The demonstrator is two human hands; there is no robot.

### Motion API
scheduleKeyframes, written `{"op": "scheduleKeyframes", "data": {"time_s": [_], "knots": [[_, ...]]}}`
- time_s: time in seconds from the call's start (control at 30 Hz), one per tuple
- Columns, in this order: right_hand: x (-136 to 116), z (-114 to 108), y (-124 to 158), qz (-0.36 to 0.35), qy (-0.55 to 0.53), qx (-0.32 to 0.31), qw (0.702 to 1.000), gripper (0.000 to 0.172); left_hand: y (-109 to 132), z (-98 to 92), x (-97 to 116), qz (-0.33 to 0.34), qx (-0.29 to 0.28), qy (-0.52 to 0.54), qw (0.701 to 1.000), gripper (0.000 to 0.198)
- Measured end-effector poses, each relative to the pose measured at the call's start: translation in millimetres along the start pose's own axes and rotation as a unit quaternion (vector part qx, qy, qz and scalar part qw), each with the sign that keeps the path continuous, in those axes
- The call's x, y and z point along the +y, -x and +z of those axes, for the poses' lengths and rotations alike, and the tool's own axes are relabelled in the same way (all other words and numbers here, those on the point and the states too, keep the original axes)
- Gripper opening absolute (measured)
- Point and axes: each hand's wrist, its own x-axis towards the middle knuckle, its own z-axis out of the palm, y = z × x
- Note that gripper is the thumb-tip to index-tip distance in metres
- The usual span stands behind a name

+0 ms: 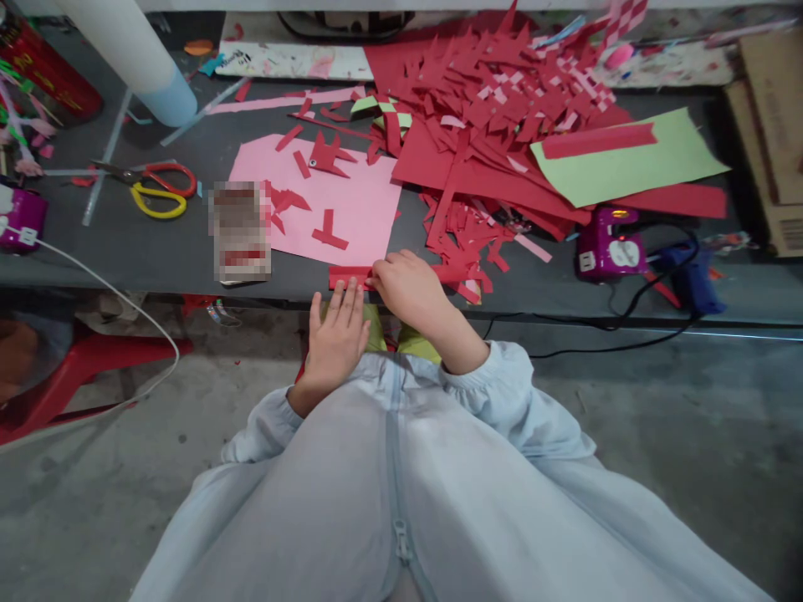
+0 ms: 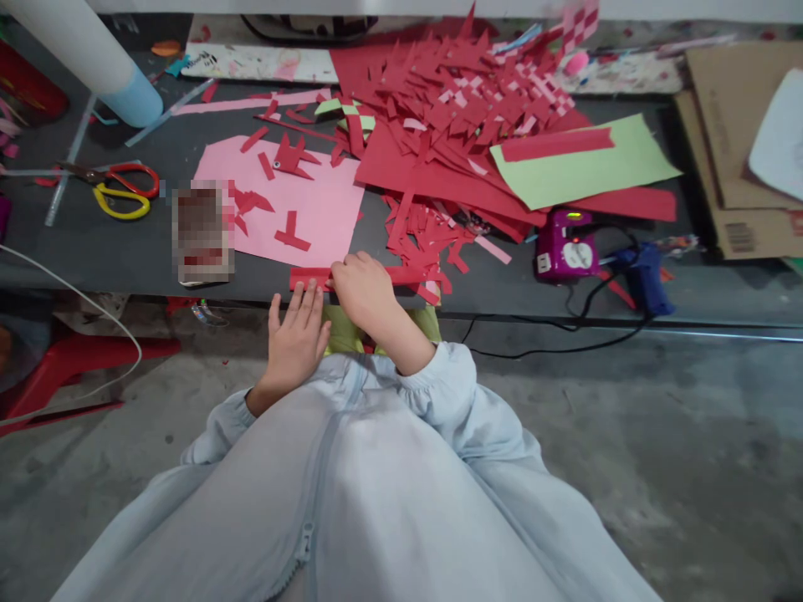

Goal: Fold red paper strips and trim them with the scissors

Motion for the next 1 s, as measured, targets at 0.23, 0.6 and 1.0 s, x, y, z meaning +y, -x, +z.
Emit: {"op": "scheduleKeyframes", "data": {"time_s": [0.23,0.6,1.0], "knots": [[-1,-7,-5,0.000,0.003,-0.032,0.999,0.029,-2,-2.1,1,-0.012,-0.012,0.016,1.000,0.055],[0,-11,-11,0.002,0.012,-0.043,0.999,0.030,-4,-3.0,0,-0.015,-0.004,-0.015,1.000,0.055],[2,-11,-11,0.001,0.012,-0.044,0.999,0.031,-2,-2.9,3,-0.023,0.002,-0.024,0.999,0.054]]}}
